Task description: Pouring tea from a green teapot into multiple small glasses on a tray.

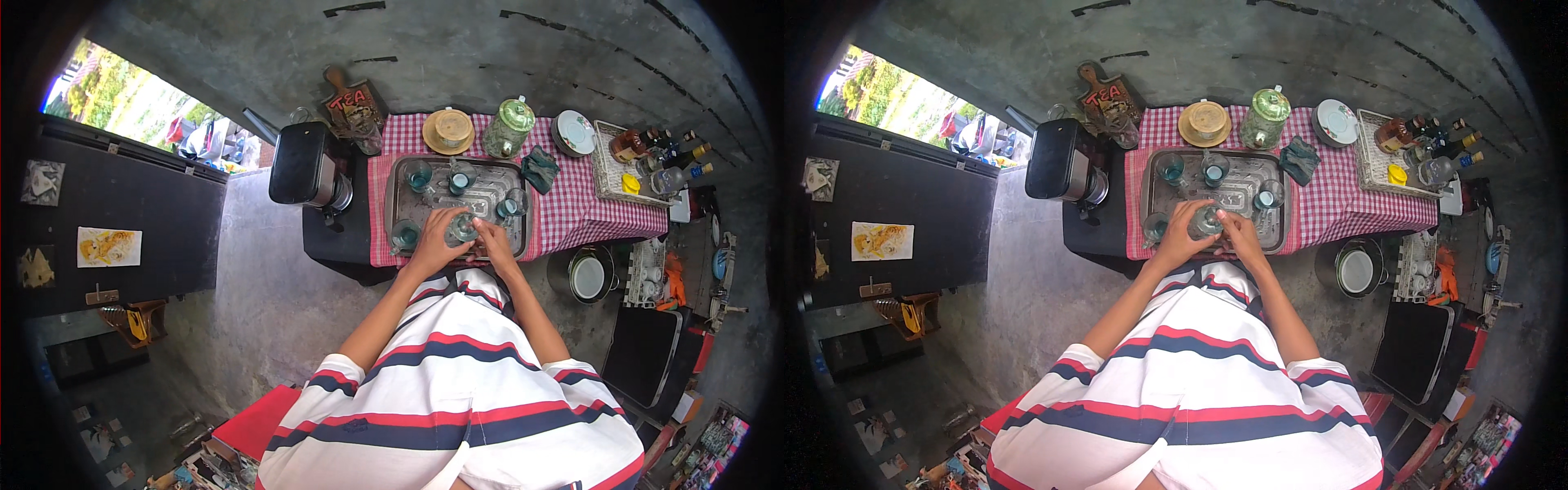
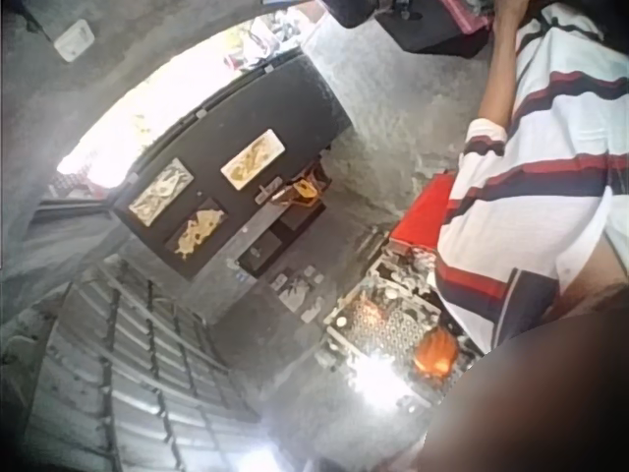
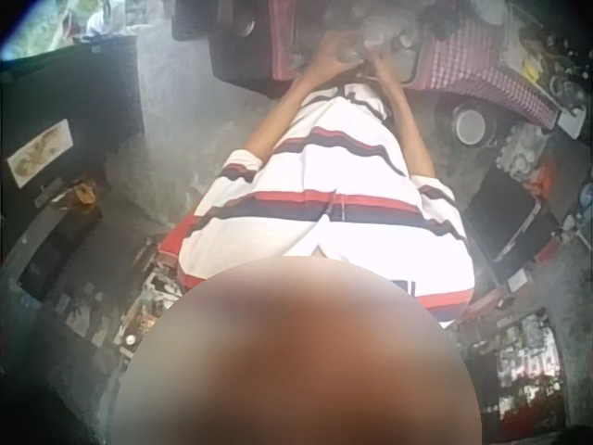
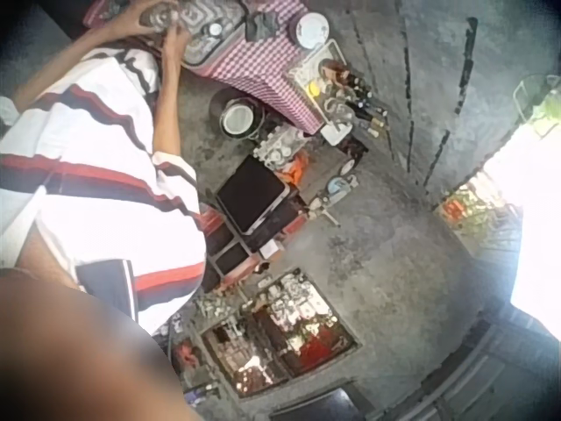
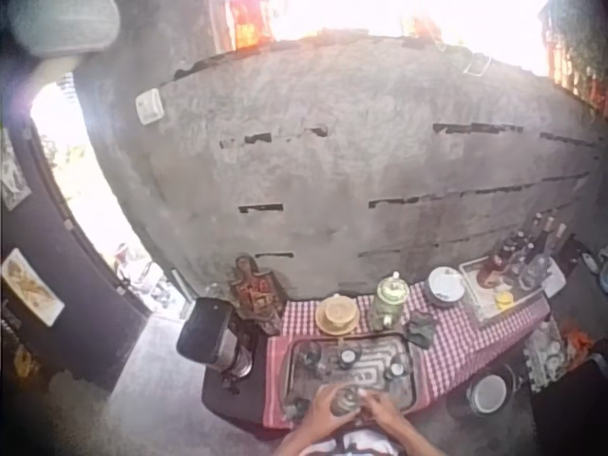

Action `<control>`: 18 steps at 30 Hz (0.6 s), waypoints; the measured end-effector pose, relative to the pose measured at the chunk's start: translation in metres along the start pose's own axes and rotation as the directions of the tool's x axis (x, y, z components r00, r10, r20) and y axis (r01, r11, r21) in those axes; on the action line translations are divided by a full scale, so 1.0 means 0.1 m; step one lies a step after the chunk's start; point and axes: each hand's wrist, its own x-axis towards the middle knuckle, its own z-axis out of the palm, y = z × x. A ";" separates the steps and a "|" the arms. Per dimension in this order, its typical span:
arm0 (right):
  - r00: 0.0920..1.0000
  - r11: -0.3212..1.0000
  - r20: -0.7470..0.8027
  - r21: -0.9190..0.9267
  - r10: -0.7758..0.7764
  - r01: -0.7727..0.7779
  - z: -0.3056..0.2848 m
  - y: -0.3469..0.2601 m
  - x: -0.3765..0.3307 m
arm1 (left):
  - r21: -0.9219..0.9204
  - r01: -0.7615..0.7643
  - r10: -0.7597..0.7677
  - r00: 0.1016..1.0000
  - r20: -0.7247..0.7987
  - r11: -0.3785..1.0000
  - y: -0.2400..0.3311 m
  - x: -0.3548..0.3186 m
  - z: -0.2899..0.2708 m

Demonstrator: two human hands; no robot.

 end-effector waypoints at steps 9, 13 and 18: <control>0.998 0.998 -0.051 0.037 -0.044 0.046 0.36 0.14 0.04 | 0.211 0.158 -0.174 0.983 0.057 0.964 -0.56 -0.24 -0.42; 0.995 0.997 -0.071 -0.036 -0.074 0.071 0.44 0.23 0.08 | 0.354 0.349 -0.407 0.908 0.102 0.867 -0.94 -0.38 -0.46; 0.990 0.992 -0.096 -0.085 -0.102 0.094 0.60 0.25 0.12 | 0.326 0.399 -0.463 0.874 0.146 0.857 -1.33 -0.51 -0.40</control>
